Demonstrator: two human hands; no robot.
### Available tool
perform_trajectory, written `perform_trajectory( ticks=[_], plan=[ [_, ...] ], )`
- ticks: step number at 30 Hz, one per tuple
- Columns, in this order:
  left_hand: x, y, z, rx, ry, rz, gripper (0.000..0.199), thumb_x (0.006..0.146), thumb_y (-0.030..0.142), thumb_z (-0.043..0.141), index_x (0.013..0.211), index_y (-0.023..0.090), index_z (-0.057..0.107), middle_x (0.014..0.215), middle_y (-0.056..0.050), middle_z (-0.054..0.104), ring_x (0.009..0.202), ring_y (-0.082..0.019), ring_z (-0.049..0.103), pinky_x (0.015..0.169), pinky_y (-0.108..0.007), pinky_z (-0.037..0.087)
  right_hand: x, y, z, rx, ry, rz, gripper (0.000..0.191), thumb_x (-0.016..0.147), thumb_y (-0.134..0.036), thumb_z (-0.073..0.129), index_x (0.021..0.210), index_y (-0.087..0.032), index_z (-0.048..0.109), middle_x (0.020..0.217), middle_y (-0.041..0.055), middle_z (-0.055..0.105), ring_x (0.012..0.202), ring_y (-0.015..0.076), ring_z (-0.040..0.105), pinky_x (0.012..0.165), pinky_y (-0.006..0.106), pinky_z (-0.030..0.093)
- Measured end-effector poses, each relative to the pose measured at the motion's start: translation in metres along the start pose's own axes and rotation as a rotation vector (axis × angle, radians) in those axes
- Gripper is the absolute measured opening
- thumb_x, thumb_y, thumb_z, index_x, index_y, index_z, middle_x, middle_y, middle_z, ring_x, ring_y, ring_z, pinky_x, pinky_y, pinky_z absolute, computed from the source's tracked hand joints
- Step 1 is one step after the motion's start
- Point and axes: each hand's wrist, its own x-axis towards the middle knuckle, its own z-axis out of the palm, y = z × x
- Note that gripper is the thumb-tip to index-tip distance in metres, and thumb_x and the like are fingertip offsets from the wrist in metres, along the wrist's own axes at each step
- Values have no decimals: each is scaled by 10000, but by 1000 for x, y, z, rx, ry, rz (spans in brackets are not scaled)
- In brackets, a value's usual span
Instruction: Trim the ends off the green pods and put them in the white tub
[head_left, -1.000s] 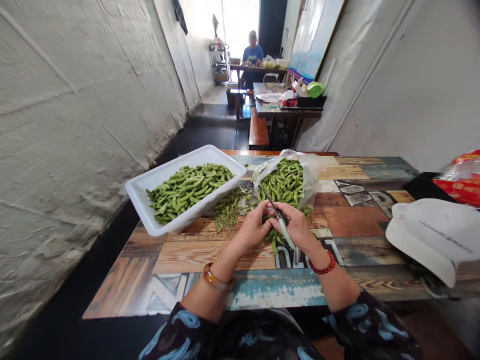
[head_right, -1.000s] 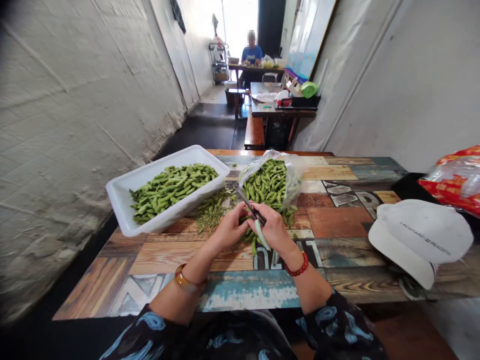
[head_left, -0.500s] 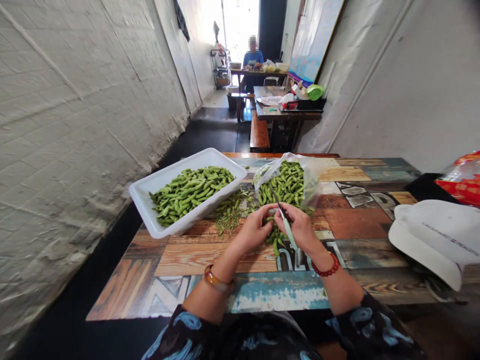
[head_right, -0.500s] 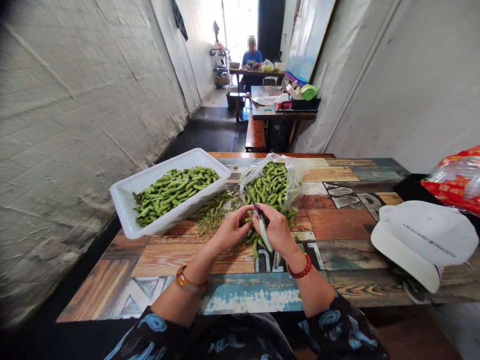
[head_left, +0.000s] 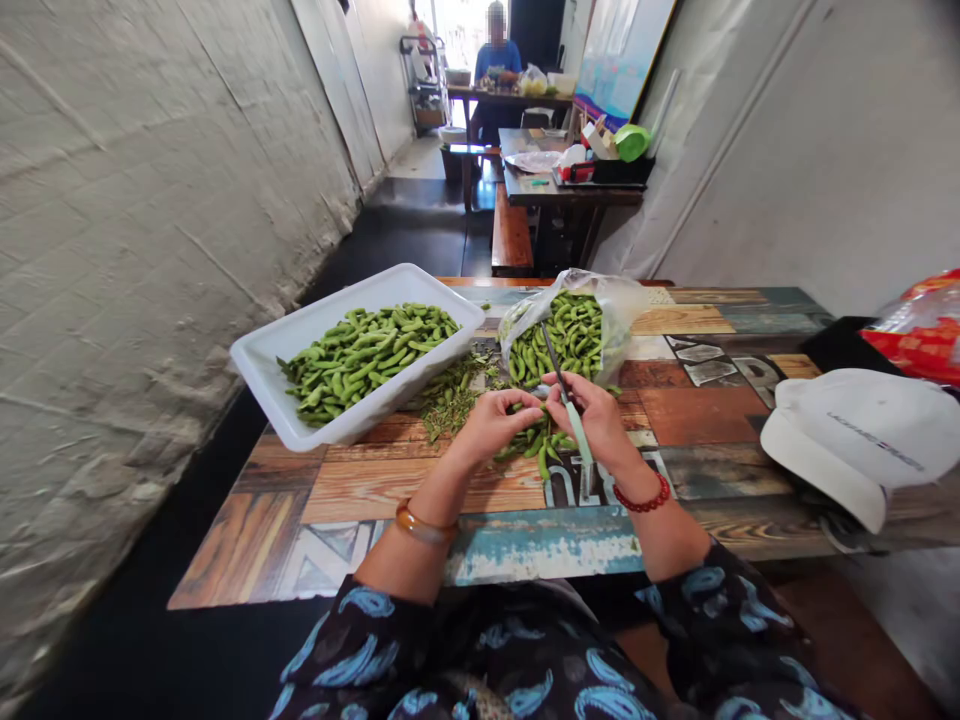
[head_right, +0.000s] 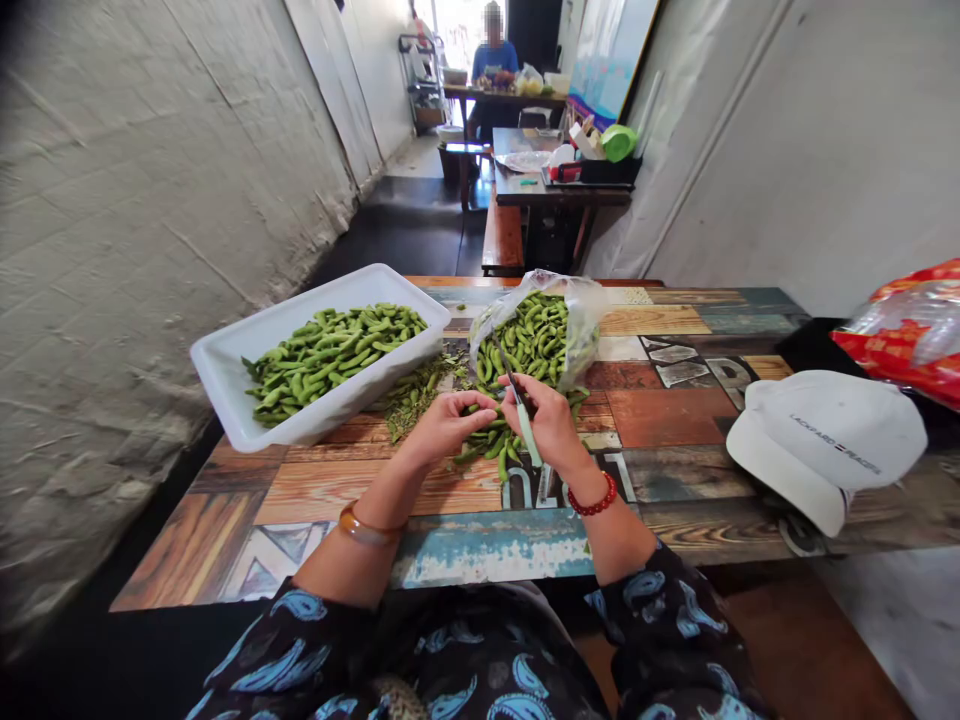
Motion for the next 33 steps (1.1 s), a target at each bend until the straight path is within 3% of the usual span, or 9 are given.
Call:
perform_trajectory(
  ticks=[3, 7, 12, 23, 33],
  plan=[
    [0, -1, 0, -7, 8, -3, 261, 711, 378, 741, 751, 122, 711, 644, 7, 600, 575, -82, 440, 565, -217, 332, 0, 1, -1, 25, -15, 9, 265, 860, -248, 595, 1098, -169, 680, 855, 30, 709, 623, 115, 615, 639, 238, 525],
    [0, -2, -2, -249, 109, -49, 318, 708, 427, 761, 782, 141, 645, 568, 59, 488, 478, -47, 338, 491, -201, 253, 1, 2, -6, 51, -3, -18, 334, 862, -285, 645, 1177, -174, 645, 865, 26, 684, 695, 137, 636, 712, 273, 548],
    [0, -2, -5, -357, 182, -43, 345, 707, 439, 768, 799, 149, 605, 532, 88, 397, 438, -37, 269, 446, -199, 171, 1, 5, -7, -74, -92, -166, 406, 842, -354, 709, 1194, -173, 620, 976, 75, 661, 795, 186, 640, 744, 337, 567],
    [0, -1, -2, -111, 267, 92, 180, 774, 323, 646, 741, 145, 646, 694, 16, 604, 646, -98, 489, 640, -215, 389, -5, 13, 4, -92, -217, -238, 500, 823, -385, 756, 1252, -201, 579, 1093, 90, 642, 865, 197, 638, 793, 366, 573],
    [1, -4, -4, 12, 282, 132, 134, 781, 265, 588, 738, 146, 633, 692, 15, 601, 673, -108, 501, 684, -230, 404, -5, 15, 7, -145, -228, -242, 421, 842, -371, 734, 1205, -198, 613, 1019, 83, 660, 849, 215, 650, 773, 366, 578]
  ],
)
